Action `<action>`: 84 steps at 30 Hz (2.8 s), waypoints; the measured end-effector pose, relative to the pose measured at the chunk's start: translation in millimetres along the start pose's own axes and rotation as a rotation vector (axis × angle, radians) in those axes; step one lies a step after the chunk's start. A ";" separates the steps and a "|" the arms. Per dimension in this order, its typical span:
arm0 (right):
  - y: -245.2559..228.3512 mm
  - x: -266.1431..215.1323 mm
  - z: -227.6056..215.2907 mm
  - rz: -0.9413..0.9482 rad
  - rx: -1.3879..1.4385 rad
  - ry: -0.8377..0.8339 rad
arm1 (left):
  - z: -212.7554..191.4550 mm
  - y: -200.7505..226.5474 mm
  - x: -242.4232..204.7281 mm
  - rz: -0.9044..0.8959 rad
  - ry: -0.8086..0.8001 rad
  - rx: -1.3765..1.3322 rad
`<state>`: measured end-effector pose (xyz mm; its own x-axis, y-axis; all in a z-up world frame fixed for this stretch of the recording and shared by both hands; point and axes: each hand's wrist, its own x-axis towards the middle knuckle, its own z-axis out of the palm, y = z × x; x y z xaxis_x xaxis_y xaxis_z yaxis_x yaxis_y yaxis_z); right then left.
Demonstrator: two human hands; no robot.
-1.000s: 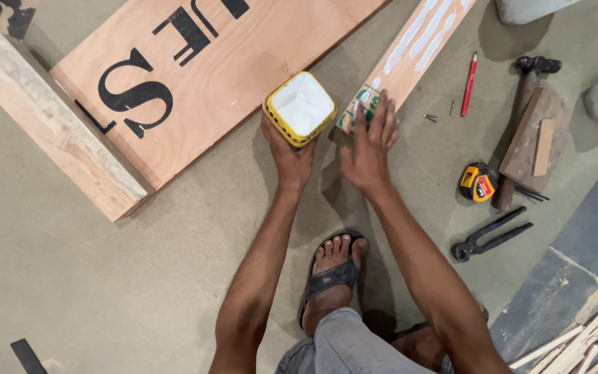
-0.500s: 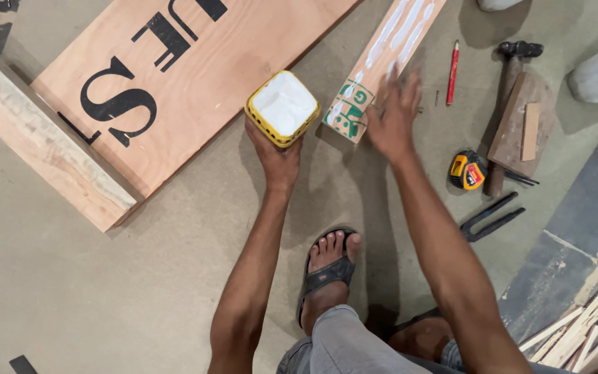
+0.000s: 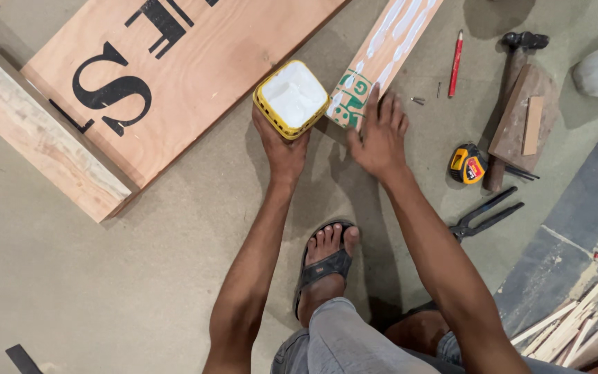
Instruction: The person hammers nails into a wooden plank, applies glue to the plank, and attaches it to a larger wooden board with the text 'BLUE ST'. The person then hammers nails to secure the plank to the board.
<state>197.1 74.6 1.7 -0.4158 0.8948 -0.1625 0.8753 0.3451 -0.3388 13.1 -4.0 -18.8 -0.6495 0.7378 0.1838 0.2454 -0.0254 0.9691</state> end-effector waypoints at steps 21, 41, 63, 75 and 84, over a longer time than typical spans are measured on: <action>-72.0 -18.0 -115.6 -0.344 -0.184 -0.271 | -17.0 9.2 14.2 0.500 -0.278 0.203; -1.6 -0.9 -61.5 -0.014 1.380 -0.409 | 24.6 8.0 17.4 0.196 -0.006 0.153; -7.1 2.9 9.9 -0.117 0.053 0.083 | 11.3 -8.0 8.0 0.100 0.027 0.014; -48.2 -29.7 -42.5 -0.281 0.337 0.123 | -27.0 -27.3 -14.9 -0.078 -0.059 -0.090; -60.5 140.9 26.7 -0.197 0.688 -0.034 | -98.2 -44.8 -37.5 0.030 -0.281 0.544</action>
<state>78.9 172.2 -25.5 -0.5673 0.8211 -0.0637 0.4337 0.2321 -0.8707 -44.2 -96.8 -53.0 -0.4403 0.8936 0.0873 0.6407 0.2446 0.7278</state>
